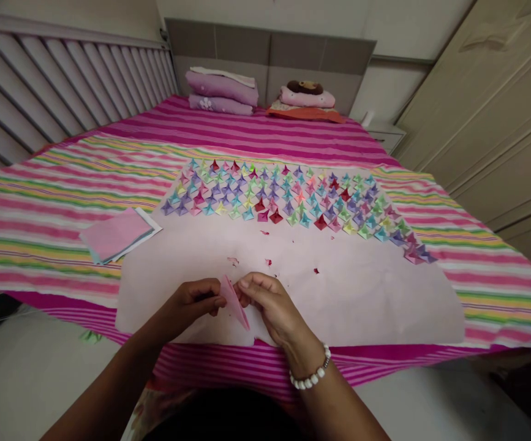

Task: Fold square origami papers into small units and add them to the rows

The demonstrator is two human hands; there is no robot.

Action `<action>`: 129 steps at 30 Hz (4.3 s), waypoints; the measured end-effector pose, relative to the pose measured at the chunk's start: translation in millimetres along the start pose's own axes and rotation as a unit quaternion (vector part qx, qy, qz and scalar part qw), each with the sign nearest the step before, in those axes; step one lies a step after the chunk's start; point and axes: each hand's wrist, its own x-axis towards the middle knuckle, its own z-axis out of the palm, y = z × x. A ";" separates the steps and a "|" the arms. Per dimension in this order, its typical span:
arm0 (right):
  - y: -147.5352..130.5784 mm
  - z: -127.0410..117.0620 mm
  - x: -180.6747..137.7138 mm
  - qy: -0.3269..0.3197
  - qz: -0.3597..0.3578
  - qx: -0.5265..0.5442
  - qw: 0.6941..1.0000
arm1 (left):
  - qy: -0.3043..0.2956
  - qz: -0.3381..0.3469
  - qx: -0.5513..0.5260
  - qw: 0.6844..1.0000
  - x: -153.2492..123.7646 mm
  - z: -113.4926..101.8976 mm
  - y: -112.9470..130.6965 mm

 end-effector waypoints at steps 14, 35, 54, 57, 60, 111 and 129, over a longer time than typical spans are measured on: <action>-2.7 1.6 -1.1 0.002 0.003 -0.010 1.000 | -0.009 -0.010 0.006 1.000 -1.2 -0.3 1.1; -3.6 -15.1 -0.5 -0.048 -0.021 -0.095 0.994 | -0.013 -0.020 0.020 0.999 0.3 -3.4 0.9; 5.0 -5.5 10.7 0.027 -0.097 -0.100 0.990 | 0.118 -0.067 -0.107 0.985 9.6 14.0 -15.8; 4.9 -3.1 12.5 0.049 -0.119 -0.117 0.985 | 0.158 -0.043 -0.073 0.984 8.8 21.5 -9.3; 2.6 -0.5 12.4 0.053 -0.129 -0.135 0.981 | 0.150 -0.045 -0.020 0.987 5.7 26.2 -0.8; 1.6 6.7 2.2 0.008 -0.136 -0.220 0.966 | 0.129 -0.059 -0.021 0.990 -0.9 28.3 6.2; 13.7 13.3 4.0 0.089 -0.196 -0.304 0.928 | 0.211 0.039 0.199 0.956 -2.6 31.1 6.0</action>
